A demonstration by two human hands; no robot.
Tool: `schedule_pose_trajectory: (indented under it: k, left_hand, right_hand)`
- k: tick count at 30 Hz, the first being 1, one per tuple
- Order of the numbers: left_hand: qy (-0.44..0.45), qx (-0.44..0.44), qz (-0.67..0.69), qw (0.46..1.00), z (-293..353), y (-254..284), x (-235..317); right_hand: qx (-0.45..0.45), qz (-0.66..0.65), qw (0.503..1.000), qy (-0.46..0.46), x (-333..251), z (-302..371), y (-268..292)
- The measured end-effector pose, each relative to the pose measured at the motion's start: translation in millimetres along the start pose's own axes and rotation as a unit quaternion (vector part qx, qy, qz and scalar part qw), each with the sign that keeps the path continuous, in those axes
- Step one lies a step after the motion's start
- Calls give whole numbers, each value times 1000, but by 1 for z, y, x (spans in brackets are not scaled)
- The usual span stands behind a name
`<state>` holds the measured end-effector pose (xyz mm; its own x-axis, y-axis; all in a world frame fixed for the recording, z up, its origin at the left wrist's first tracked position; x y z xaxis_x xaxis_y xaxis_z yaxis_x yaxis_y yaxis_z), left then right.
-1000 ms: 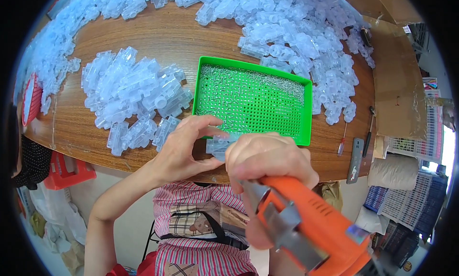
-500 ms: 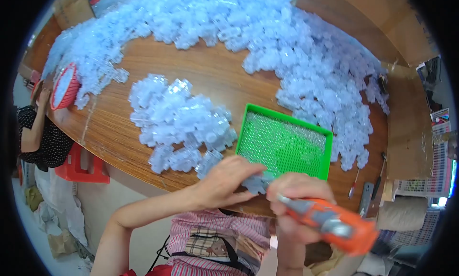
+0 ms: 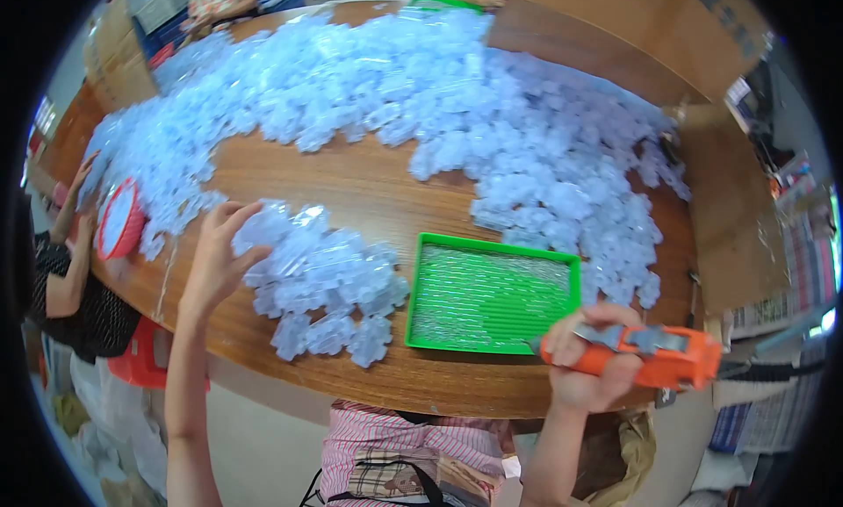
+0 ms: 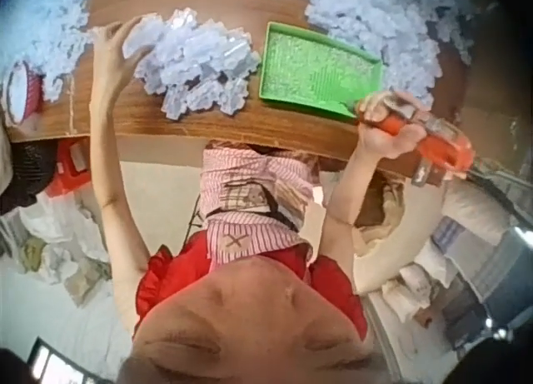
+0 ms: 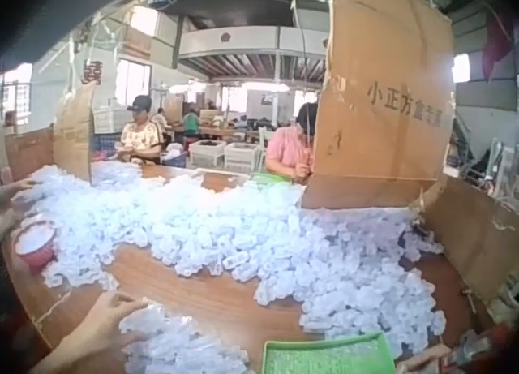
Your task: The person assembles plastic components by picking up screws from a tray and driving them into the parts with an electric screwdriver.
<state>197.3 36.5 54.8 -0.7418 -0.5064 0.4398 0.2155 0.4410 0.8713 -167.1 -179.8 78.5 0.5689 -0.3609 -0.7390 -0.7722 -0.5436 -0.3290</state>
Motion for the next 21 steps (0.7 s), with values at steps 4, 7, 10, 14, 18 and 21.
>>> schedule_pose_trajectory:
  k: [4, 7, 10, 14, 18, 21]
  left_hand:
    - [-72, 55, -11, 996, -13, 6, 58]
    - [-183, 8, 41, 982, -35, -25, 123]
    - [-240, -86, 80, 964, -65, -86, 183]
    - [-190, -99, 105, 971, -102, -171, 233]
    - [-146, -63, 107, 981, -127, -210, 236]
    - [-109, -59, 190, 974, -131, -192, 228]
  right_hand:
    - [-6, 52, 999, 2, 5, -1, -4]
    - [-3, 67, 998, -11, 12, 0, -6]
    - [5, 82, 996, -19, 12, 1, -4]
    - [0, 77, 997, -26, 13, 1, -8]
    - [0, 71, 997, -35, 13, 3, -7]
    - [-2, 67, 997, -36, 11, 3, 2]
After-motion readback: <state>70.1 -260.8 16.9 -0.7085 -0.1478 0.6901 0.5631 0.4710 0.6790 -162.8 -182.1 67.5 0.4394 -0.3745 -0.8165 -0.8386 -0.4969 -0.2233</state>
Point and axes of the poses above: each hand's wrist, its own z-axis away from the middle knuckle, its own y-axis out of the back of the hand, x = y × z, the point moved 5 cm from there along -z, towards the middle knuckle, and after that the axes turned 7 degrees about y, right-handed, at the moved point
